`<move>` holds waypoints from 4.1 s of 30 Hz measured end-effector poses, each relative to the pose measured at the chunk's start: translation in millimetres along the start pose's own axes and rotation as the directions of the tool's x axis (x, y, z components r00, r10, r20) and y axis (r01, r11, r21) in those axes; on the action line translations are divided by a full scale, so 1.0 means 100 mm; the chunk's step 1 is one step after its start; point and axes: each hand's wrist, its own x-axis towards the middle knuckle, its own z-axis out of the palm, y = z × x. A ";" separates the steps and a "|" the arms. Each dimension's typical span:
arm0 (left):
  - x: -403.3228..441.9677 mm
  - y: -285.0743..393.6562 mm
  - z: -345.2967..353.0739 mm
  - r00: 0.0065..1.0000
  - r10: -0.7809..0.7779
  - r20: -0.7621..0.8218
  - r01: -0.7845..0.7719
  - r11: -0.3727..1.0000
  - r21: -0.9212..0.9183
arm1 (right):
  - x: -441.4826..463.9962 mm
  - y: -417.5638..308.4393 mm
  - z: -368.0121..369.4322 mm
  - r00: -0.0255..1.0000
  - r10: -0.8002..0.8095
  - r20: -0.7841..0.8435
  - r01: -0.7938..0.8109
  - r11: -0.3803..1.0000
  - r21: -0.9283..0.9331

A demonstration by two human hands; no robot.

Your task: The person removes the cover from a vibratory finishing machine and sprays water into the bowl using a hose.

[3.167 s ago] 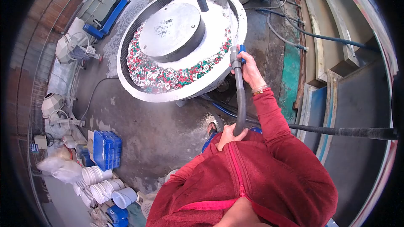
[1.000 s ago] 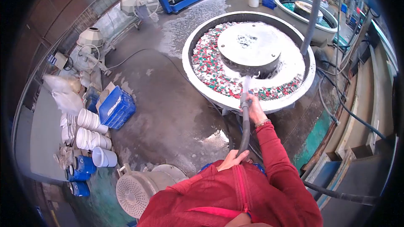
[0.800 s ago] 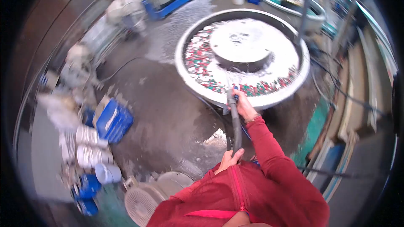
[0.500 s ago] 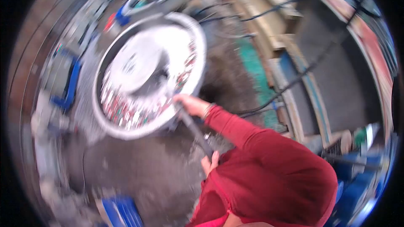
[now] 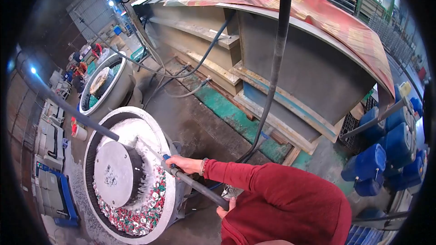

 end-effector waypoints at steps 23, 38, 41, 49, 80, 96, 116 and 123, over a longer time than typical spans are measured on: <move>1.56 0.39 0.01 0.830 -0.393 0.395 0.382 0.918 0.110 | 0.65 -0.13 -1.67 0.847 -0.258 -0.464 -0.110 0.770 -0.628; 2.88 0.10 0.52 0.874 -0.274 0.402 0.315 0.948 -0.038 | 0.93 -0.40 -2.42 0.772 -0.201 -0.603 0.017 0.955 -0.297; 3.27 -0.05 0.69 0.892 -0.316 0.322 0.317 0.947 0.053 | 1.06 -0.21 -2.91 0.729 -0.158 -0.666 -0.133 0.922 -0.364; 4.72 -0.84 1.47 0.913 -0.399 -0.081 0.404 0.862 0.306 | 1.12 0.38 -4.17 0.453 0.260 -0.853 -0.880 -0.022 -0.474; 7.40 -1.59 1.51 0.708 -0.198 -0.678 0.400 0.903 0.154 | 1.63 0.20 -5.20 0.308 0.452 -0.837 -0.917 -0.094 -0.388; 7.43 -1.51 1.59 0.854 -0.088 -0.514 0.386 0.769 0.510 | 1.62 0.25 -5.25 0.355 0.437 -0.826 -0.908 -0.048 -0.415; 7.88 -1.64 1.71 0.841 0.069 -0.537 0.257 0.822 0.508 | 1.63 0.18 -5.21 0.294 0.463 -0.837 -0.928 -0.072 -0.366; 7.88 -1.66 1.65 0.789 0.149 -0.596 0.225 0.832 0.507 | 1.60 0.23 -5.28 0.357 0.423 -0.833 -0.908 -0.052 -0.416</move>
